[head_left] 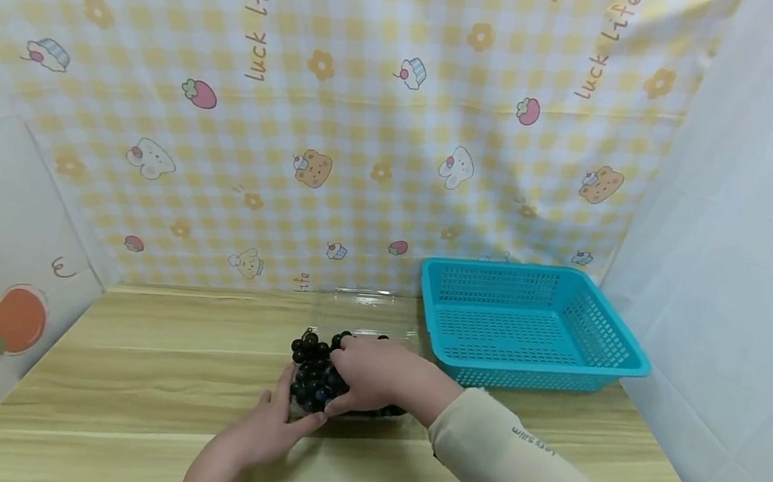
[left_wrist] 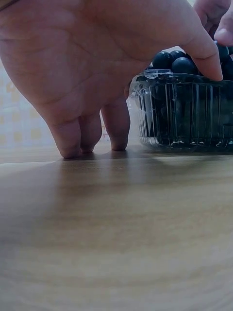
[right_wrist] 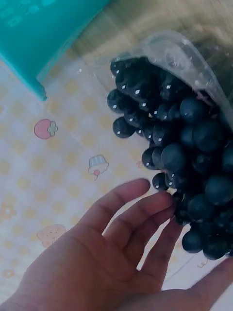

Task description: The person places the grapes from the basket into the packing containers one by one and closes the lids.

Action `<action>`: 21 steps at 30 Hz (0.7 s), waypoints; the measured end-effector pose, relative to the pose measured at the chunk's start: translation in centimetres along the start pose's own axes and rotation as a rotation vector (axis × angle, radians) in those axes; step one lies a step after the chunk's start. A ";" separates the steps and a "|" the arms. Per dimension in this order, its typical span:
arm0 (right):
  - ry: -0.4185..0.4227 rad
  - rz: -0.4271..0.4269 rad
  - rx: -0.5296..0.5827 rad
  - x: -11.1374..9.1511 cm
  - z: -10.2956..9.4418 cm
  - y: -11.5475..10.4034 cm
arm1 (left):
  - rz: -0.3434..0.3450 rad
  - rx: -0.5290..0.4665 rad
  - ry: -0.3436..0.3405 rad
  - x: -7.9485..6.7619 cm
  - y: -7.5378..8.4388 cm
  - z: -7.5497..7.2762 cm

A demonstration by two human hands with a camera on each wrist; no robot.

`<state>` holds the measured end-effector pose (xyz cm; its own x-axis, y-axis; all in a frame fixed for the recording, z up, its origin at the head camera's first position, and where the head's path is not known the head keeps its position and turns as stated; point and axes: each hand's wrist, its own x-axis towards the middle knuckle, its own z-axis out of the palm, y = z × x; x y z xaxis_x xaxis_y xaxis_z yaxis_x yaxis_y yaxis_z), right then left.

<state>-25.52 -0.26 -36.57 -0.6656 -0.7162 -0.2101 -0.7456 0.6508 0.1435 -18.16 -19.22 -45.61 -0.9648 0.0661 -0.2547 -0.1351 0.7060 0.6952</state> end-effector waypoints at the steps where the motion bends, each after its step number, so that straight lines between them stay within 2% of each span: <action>1: 0.012 0.001 -0.010 0.1 0.2 -0.1 | 0.002 0.000 -0.001 0.0 0.0 0.0; 7: 0.114 -0.030 -0.090 0.6 2.4 -0.4 | 0.005 0.017 0.008 0.2 0.0 0.2; 10: 0.149 -0.044 -0.098 0.7 2.9 -0.4 | 0.003 0.026 0.011 0.2 0.0 0.3; 21: 0.142 -0.056 -0.047 1.2 3.0 -0.5 | 0.002 0.032 0.017 0.1 -0.1 0.2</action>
<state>-25.81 -0.71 -39.76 -0.6187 -0.7814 -0.0811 -0.7801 0.5989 0.1811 -18.23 -19.13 -45.89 -0.9687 0.0556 -0.2421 -0.1266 0.7282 0.6735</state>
